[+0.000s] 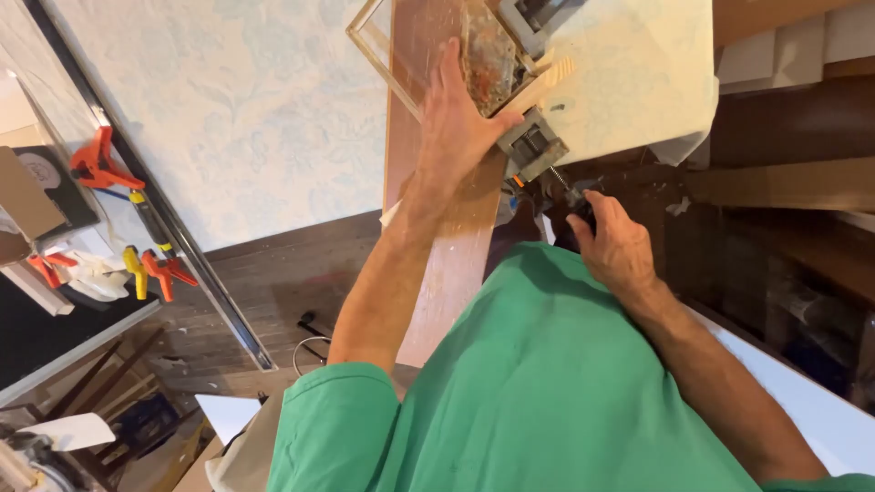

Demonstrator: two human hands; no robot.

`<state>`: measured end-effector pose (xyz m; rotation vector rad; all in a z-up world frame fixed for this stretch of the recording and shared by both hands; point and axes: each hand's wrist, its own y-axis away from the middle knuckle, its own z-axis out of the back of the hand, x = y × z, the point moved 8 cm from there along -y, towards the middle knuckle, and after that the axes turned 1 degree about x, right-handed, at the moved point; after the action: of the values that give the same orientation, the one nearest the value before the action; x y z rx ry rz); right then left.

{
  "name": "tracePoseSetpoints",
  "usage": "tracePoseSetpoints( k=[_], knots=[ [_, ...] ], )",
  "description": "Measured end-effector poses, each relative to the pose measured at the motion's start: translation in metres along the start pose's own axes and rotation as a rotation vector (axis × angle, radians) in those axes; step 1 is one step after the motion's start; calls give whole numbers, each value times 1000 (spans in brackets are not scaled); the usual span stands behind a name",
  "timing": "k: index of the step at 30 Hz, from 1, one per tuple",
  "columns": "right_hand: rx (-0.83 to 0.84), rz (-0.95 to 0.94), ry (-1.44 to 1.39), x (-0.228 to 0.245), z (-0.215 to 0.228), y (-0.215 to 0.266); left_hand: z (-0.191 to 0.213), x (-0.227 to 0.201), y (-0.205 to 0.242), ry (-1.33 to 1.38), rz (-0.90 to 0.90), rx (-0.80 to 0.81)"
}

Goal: Assembling a wooden picture frame by clamping corners, hammering, cleaning the glass, and inserting the backing.

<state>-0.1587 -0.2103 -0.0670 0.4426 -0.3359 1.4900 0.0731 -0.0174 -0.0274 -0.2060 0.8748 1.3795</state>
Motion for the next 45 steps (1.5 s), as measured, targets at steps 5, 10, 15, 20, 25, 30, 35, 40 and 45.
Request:
tracePoseSetpoints(
  k=[5,10,15,20,25,30,35,40,45],
  knots=[
    [451,-785,-914,-36,-43,0,-8,3,0,76,87,61],
    [346,-652,-614,-7,8,-20,-3,2,4,80,130,64],
    [532,-972,-1264,-16,-30,-19,-10,7,-1,80,125,74],
    [514,-577,-493,3,9,-29,-12,13,0,71,144,68],
    [508,-674,-1094,-18,-12,-23,-18,18,-3,88,142,60],
    [684,-479,-428,3,18,-47,4,2,6,196,175,153],
    [775,-494,-192,16,13,-56,14,10,-5,255,232,138],
    [822,-539,-482,-4,-21,-46,12,14,-12,235,296,119],
    [756,-696,-820,-12,-42,-39,22,-3,-21,175,300,213]
  ],
)
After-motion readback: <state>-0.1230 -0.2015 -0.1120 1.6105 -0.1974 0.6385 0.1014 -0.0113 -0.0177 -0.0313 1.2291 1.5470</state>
